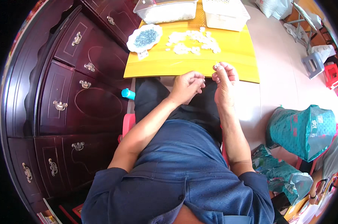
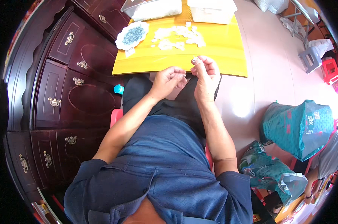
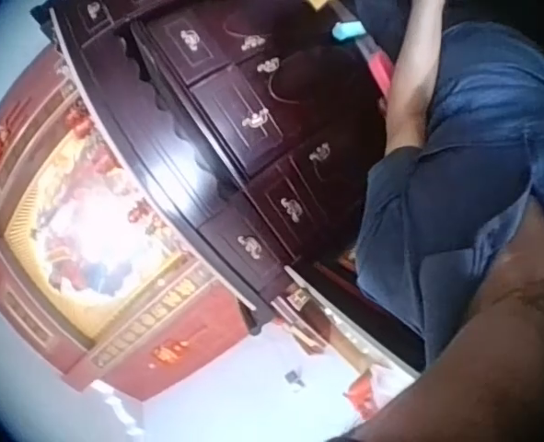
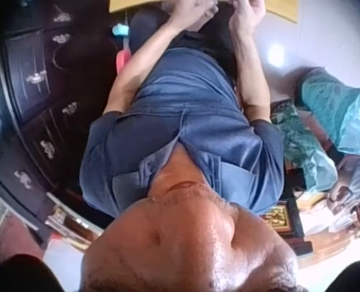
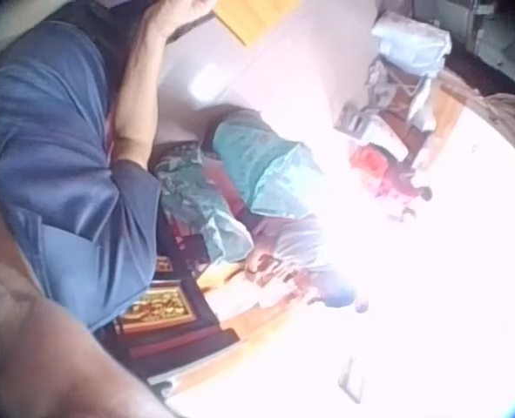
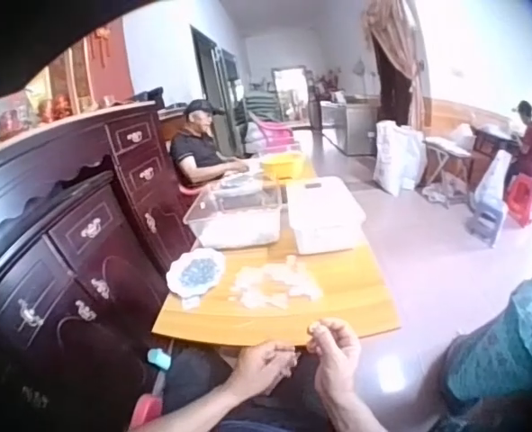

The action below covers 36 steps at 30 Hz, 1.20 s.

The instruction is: Manually inserting small metal pins into white plastic components at a workbench.

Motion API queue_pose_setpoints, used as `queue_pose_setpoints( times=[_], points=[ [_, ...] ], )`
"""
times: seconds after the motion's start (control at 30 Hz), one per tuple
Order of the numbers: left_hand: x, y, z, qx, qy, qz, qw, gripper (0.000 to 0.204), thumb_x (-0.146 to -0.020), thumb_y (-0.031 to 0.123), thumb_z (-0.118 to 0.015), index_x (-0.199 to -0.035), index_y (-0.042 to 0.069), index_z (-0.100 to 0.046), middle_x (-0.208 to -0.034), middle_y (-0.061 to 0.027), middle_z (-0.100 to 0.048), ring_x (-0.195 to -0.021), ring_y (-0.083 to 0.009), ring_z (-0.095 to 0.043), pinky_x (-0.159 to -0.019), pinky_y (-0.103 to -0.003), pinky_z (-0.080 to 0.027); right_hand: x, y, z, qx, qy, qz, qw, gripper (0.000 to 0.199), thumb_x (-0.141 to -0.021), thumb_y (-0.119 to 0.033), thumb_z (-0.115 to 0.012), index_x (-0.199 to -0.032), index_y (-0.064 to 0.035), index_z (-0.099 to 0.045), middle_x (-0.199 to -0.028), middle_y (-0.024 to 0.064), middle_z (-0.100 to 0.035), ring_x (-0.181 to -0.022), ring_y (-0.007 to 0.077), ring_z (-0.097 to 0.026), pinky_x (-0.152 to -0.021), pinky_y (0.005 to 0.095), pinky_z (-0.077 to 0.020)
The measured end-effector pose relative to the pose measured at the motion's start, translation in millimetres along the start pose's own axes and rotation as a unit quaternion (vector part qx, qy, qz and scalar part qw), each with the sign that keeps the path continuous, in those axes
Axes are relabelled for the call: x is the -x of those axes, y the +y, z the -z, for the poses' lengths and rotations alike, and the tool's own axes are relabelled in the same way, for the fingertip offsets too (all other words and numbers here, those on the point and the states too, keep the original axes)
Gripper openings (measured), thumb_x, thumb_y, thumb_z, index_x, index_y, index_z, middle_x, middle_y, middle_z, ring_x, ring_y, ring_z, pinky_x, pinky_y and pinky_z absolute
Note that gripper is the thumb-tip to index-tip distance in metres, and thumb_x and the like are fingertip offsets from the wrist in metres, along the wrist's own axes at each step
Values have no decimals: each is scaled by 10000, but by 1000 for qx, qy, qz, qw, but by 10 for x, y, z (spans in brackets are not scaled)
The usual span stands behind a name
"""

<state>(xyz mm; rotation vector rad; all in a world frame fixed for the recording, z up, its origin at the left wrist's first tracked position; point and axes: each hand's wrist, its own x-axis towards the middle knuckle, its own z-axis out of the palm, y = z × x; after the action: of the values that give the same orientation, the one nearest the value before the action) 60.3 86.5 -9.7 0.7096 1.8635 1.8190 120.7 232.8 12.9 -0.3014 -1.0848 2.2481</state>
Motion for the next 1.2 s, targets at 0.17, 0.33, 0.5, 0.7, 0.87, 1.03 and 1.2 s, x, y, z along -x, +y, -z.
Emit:
queue_pose_setpoints(
  times=[0.17,0.33,0.5,0.7,0.87,1.03,1.2],
  points=[
    [139,79,23,71,-9,33,997,154,-963,43,-644,-1097,-30,-636,-939,-68,-707,-765,-106,-664,-675,-234,-559,60,56,-93,0,-25,-16,1000,138,-919,-60,-698,-1045,-24,-659,-899,53,-698,-692,73,-587,-656,213,-478],
    [229,151,153,48,60,-40,996,207,-957,37,-659,-1149,-31,-619,-937,-52,-688,-774,-90,-659,-695,-223,-552,120,90,-105,41,-64,-46,996,110,-932,-70,-683,-1031,-26,-665,-891,41,-693,-691,77,-569,-654,211,-452],
    [356,253,325,-34,81,-75,993,254,-952,15,-658,-1197,-33,-612,-930,-37,-677,-796,-73,-651,-708,-218,-548,162,142,-111,110,-114,-66,985,121,-937,-66,-681,-1047,-18,-668,-884,33,-706,-712,79,-610,-678,209,-474],
    [435,325,368,-98,99,-126,982,255,-894,-45,-684,-1144,-12,-644,-887,-35,-700,-727,-66,-655,-664,-223,-554,179,197,-98,144,-192,-84,967,114,-951,-48,-662,-1061,-19,-664,-895,26,-701,-743,68,-615,-698,213,-495],
    [449,330,418,-94,93,-106,986,268,-936,-11,-666,-1203,-12,-639,-933,-30,-691,-788,-69,-650,-702,-219,-552,176,223,-65,163,-211,-84,960,104,-951,-49,-663,-1051,-18,-664,-900,12,-694,-763,55,-611,-705,206,-500],
    [449,328,423,-97,96,-101,986,270,-949,8,-655,-1218,-12,-637,-939,-32,-695,-794,-73,-655,-705,-220,-554,196,221,-80,161,-226,-92,956,93,-953,-50,-662,-1041,-21,-668,-882,-12,-675,-759,46,-600,-705,201,-497],
    [420,331,400,-83,99,-100,987,256,-912,-20,-678,-1167,-9,-655,-910,-38,-698,-740,-64,-652,-673,-216,-552,199,206,-90,174,-232,-90,953,91,-951,-58,-668,-1037,-27,-670,-871,-21,-667,-748,44,-594,-706,201,-498]
  ],
)
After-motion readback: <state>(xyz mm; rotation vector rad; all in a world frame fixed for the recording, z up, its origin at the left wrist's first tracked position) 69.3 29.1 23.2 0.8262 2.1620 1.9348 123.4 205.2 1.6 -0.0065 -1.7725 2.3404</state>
